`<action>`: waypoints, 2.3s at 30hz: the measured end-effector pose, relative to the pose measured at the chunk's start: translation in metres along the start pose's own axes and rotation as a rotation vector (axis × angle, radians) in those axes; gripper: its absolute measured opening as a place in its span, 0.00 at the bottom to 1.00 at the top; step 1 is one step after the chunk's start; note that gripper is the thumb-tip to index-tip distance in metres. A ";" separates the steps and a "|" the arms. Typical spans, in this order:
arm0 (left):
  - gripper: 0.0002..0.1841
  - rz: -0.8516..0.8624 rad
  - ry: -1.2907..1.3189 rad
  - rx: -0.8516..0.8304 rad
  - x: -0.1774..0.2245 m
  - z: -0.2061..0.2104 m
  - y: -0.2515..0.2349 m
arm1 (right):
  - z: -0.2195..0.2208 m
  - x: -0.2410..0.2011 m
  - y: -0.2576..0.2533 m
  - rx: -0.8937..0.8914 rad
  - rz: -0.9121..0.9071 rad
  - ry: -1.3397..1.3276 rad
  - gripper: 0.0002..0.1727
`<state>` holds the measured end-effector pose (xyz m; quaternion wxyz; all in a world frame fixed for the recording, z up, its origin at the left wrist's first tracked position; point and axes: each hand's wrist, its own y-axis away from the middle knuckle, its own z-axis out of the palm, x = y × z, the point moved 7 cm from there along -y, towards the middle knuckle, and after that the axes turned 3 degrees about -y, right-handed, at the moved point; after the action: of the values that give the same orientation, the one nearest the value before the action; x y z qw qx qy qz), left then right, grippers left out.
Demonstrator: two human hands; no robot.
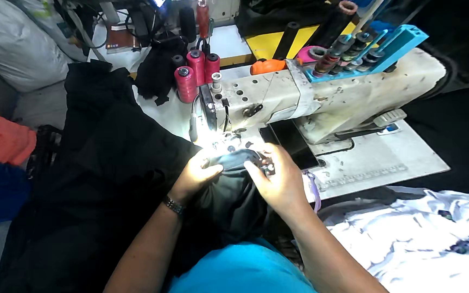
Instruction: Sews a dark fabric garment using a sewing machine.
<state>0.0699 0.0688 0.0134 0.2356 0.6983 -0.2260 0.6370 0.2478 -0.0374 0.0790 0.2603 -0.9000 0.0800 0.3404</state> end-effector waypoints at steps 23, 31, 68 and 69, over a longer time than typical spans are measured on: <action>0.11 0.074 0.062 -0.016 0.003 0.002 0.003 | 0.034 -0.007 0.022 -0.105 -0.122 0.165 0.15; 0.11 0.079 0.073 -0.014 0.004 0.002 0.002 | 0.035 -0.005 0.022 -0.071 -0.109 0.148 0.15; 0.12 0.058 0.068 0.004 0.004 0.002 0.002 | 0.039 -0.006 0.023 -0.061 -0.123 0.142 0.14; 0.12 0.059 0.069 0.004 0.004 0.002 0.002 | 0.038 -0.006 0.023 -0.054 -0.119 0.125 0.15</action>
<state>0.0699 0.0658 0.0170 0.2229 0.6696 -0.2368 0.6677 0.2143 -0.0371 0.0489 0.2504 -0.9292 0.0334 0.2696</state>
